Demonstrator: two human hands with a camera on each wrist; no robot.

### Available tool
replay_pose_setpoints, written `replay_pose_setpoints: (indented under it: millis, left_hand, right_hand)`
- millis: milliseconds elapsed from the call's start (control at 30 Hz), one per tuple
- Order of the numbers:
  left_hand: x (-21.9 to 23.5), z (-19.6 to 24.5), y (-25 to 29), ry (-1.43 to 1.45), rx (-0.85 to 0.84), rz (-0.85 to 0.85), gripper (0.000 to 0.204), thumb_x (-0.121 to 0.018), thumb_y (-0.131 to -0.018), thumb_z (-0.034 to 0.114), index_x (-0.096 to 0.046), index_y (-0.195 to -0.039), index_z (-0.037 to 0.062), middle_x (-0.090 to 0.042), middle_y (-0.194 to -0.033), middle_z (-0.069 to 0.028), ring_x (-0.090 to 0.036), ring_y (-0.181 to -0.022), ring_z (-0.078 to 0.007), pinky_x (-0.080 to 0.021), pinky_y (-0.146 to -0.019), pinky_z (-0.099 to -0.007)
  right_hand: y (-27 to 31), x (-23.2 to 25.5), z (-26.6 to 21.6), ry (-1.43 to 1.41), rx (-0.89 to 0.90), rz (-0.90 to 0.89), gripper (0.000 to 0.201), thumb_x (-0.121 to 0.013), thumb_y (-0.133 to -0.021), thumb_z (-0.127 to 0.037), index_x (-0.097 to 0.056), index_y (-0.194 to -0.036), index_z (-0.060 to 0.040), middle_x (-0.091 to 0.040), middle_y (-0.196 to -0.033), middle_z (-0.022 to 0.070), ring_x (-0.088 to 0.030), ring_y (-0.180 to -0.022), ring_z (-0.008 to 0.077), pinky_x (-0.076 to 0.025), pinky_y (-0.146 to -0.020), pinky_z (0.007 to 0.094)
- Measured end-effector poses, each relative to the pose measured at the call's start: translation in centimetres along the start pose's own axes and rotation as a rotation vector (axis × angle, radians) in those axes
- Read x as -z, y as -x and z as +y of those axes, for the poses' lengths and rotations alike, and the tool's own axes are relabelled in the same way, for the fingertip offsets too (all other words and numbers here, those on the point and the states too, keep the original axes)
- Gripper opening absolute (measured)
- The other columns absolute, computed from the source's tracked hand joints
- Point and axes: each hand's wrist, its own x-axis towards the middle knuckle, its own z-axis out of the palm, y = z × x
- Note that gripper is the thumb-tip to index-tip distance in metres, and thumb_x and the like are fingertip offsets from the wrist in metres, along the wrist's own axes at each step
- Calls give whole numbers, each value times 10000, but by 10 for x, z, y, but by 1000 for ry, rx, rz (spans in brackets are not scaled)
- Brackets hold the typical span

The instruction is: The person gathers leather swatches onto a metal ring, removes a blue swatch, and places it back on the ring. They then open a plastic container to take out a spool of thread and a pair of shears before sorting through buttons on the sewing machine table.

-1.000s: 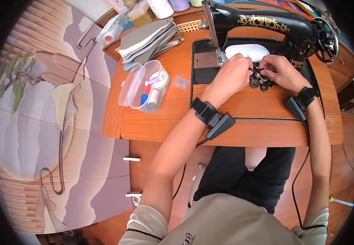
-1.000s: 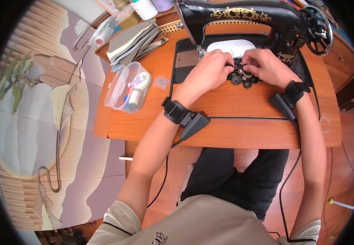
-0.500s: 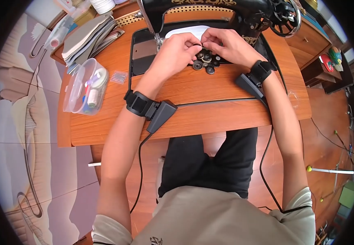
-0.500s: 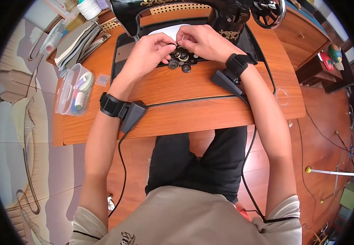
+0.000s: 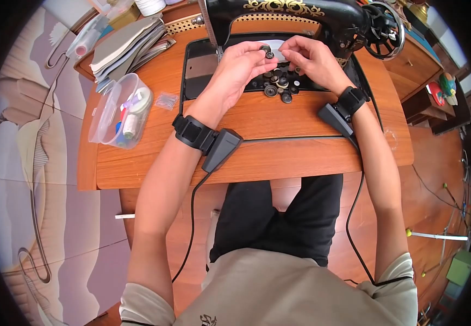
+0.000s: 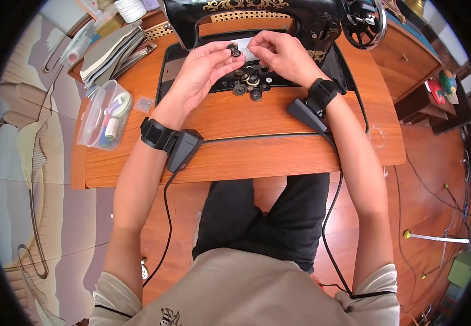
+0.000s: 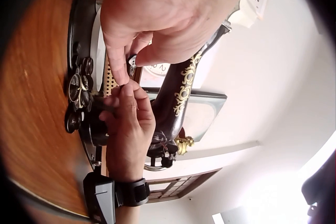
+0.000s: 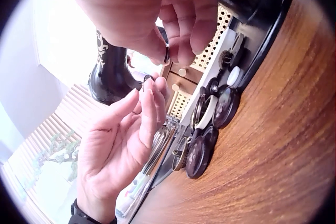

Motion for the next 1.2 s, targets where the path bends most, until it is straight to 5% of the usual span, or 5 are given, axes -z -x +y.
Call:
replay_pose_setpoints:
  millis: [333, 767, 1033, 1200]
  left_hand:
    - [-1, 0, 0, 53, -59, 104, 450, -487, -914, -50, -337, -1324, -159, -585, -1132, -185, -580, -1151, -246, -453, -1049, -290]
    - [-2, -6, -2, -206, -123, 207, 486, -463, -888, -34, -382, -1366, -76, -480, -1350, -195, -426, -1318, -242, -352, -1083, -307]
    - [-3, -2, -1, -474, -142, 63, 215, -553, -937, 75, -635, -1128, 22, -650, -1102, -69, -589, -1029, -132, -474, -898, -280]
    - [-5, -3, 2, -643, -140, 57, 198, -527, -947, 69, -654, -1092, 24, -663, -1014, -57, -591, -930, -118, -471, -828, -266]
  right_hand:
    - [-4, -1, 8, -137, 18, 124, 266, -594, -943, -176, -629, -1144, -6, -687, -975, 58, -626, -792, 84, -518, -608, 239]
    - [0, 1, -2, 12, 38, 81, 208, -585, -932, -148, -649, -1062, 2, -675, -788, 60, -627, -693, 96, -496, -633, 272]
    - [7, 12, -9, 442, 105, -22, 175, -578, -899, -152, -643, -940, 5, -642, -774, 198, -630, -721, 363, -485, -674, 406]
    - [8, 11, -2, 540, 132, -37, 169, -573, -889, -152, -641, -952, -11, -639, -854, 175, -628, -861, 354, -487, -755, 421]
